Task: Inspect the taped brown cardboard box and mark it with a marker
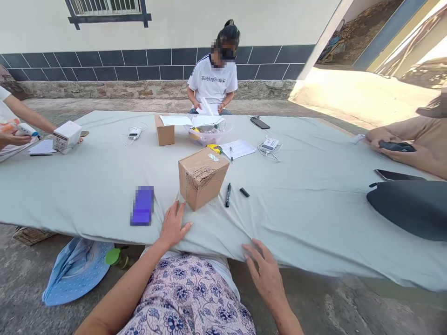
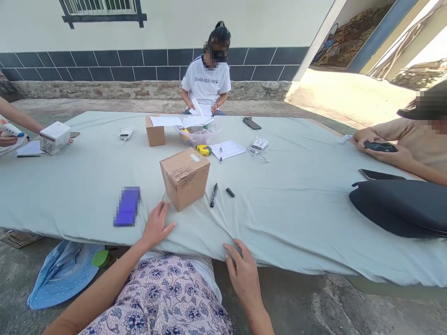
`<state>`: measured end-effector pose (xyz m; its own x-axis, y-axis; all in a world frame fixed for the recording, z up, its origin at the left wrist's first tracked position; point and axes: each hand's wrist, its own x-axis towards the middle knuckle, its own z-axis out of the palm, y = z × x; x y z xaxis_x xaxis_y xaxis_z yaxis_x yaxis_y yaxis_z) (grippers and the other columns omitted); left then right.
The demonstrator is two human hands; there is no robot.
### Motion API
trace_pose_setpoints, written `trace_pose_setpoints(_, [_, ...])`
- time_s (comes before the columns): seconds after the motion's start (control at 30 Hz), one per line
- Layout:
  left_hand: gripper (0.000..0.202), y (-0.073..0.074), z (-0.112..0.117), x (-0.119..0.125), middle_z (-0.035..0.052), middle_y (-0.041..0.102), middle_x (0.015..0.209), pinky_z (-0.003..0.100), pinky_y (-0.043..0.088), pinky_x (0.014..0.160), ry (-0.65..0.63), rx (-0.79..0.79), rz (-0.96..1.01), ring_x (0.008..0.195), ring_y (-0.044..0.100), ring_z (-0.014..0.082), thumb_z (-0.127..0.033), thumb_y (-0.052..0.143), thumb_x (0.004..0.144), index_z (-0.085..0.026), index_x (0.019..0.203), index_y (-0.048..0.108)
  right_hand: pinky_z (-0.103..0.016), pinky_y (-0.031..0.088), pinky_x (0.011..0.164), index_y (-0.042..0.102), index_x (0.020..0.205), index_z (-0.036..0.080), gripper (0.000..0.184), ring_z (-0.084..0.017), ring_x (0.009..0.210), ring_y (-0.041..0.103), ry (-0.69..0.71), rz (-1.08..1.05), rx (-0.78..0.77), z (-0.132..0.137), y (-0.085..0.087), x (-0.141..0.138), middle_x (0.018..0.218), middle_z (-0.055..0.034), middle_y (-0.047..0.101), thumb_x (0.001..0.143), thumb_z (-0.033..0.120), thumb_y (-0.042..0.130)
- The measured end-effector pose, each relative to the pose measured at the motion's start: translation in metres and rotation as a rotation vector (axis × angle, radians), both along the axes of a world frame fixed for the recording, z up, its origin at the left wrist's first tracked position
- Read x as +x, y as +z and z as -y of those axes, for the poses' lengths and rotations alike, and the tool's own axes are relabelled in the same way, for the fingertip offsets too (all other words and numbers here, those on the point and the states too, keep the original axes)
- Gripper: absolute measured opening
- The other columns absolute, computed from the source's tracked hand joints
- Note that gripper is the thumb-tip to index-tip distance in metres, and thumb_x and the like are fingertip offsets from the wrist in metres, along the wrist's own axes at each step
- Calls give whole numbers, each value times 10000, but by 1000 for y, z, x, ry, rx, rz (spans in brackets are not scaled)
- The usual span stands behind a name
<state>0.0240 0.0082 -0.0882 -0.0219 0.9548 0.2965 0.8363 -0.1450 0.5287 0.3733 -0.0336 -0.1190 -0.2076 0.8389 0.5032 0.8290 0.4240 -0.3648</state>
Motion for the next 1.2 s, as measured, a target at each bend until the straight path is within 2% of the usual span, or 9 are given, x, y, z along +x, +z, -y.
trace_pose_setpoints(0.13, [519, -5, 32, 0, 224, 448, 1594, 609, 388, 1217, -68, 34, -237, 1506, 429, 372, -416, 564, 982, -172, 1439, 557, -435, 624, 685, 737, 1092, 275, 365, -320, 1021, 737, -16, 8, 19, 11, 3, 12, 1266, -143, 692, 1059, 438, 412])
trace_pose_setpoints(0.37, [496, 2, 60, -4, 168, 479, 1596, 583, 404, 1223, -143, 38, -324, 1507, 436, 350, -332, 567, 977, -210, 1458, 576, -396, 616, 769, 734, 1023, 233, 307, -270, 896, 753, -42, -72, -6, 9, 25, 3, 988, -98, 776, 1041, 396, 474])
trace_pose_setpoints(0.5, [478, 8, 61, -4, 164, 516, 1568, 582, 409, 1221, -140, 9, -308, 1486, 463, 351, -337, 573, 969, -200, 1426, 609, -341, 600, 727, 732, 1023, 228, 272, -215, 744, 741, 28, -214, -95, 2, 48, -32, 919, -65, 792, 1035, 358, 493])
trace_pose_setpoints(0.6, [467, 11, 59, -3, 149, 535, 1553, 579, 400, 1228, -131, 2, -256, 1482, 468, 343, -340, 590, 953, -220, 1403, 627, -329, 593, 735, 734, 1047, 237, 264, -205, 756, 731, 143, -310, -157, -12, 65, -69, 951, -66, 790, 1034, 352, 497])
trace_pose_setpoints(0.73, [415, 12, 57, -5, 118, 554, 1539, 580, 381, 1239, -106, -63, -98, 1475, 475, 334, -336, 614, 927, -243, 1327, 670, -333, 593, 799, 730, 1058, 228, 287, -203, 843, 725, 213, -349, -199, -45, 69, -105, 985, -73, 774, 1021, 345, 470])
trace_pose_setpoints(0.83, [476, 16, 48, -11, 119, 591, 1497, 553, 420, 1212, -56, -120, 46, 1434, 521, 320, -368, 609, 930, -234, 1387, 609, -361, 593, 815, 732, 1070, 224, 291, -215, 863, 716, 176, -329, -217, -78, 57, -112, 1041, -87, 757, 975, 334, 480])
trace_pose_setpoints(0.97, [968, 30, 15, -12, 207, 445, 1604, 559, 395, 1224, 63, -109, 244, 1493, 447, 358, -539, 710, 864, -171, 1624, 235, -462, 571, 932, 729, 1069, 199, 300, -284, 1041, 679, 74, -293, -219, -112, 36, -104, 1167, -143, 717, 898, 313, 511])
trace_pose_setpoints(1.07, [1316, 42, -21, -5, 241, 233, 1702, 611, 258, 1283, 70, -84, 368, 1587, 248, 410, -631, 850, 694, -175, 1652, 72, -555, 500, 1059, 709, 1127, 164, 347, -331, 1203, 608, -3, -288, -194, -120, 24, -100, 1268, -192, 667, 881, 286, 496])
trace_pose_setpoints(1.2, [1462, 43, -55, 12, 251, 119, 1727, 598, 232, 1293, 61, -45, 463, 1614, 154, 396, -602, 901, 638, -183, 1649, -69, -593, 463, 1094, 678, 1210, 149, 402, -347, 1271, 563, -58, -329, -172, -116, 16, -100, 1370, -218, 606, 901, 319, 484])
